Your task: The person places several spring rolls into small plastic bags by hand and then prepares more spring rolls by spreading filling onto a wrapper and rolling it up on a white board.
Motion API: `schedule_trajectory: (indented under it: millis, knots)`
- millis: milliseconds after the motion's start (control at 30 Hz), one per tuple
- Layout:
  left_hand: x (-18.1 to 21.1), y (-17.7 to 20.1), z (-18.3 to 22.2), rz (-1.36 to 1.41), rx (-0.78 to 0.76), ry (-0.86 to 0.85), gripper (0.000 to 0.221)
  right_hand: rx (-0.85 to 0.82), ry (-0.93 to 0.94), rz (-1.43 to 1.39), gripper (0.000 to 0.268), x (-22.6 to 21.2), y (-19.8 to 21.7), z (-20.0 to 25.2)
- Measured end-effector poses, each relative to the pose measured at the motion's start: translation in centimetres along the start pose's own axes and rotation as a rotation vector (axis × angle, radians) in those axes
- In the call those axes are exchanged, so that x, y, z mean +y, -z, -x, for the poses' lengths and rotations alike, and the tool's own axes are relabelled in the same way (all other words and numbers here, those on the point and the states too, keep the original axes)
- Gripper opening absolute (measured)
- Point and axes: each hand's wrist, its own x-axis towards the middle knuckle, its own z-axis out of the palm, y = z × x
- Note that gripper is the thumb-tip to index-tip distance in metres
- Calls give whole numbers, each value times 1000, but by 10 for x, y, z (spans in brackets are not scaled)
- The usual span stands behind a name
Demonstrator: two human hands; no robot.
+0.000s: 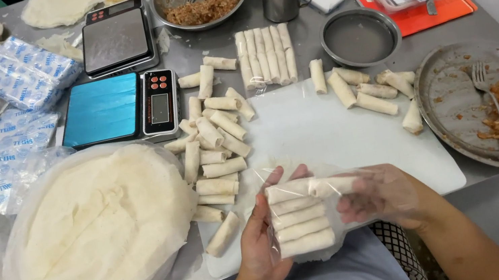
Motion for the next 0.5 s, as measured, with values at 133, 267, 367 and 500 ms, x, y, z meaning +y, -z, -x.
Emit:
schedule_trajectory:
  millis: [133,267,367,500]
  knots:
    - [-2,7,0,-40,-116,34,58,-279,425,-159,83,12,-8,8]
    - [-4,7,-2,-82,93,131,69,-60,688,699,54,8,-3,11]
    - [-10,8,-2,-89,165,159,66,-153,958,546,42,17,-14,13]
    - [-7,4,-4,-30,201,245,74,-269,1249,567,34,10,-22,5]
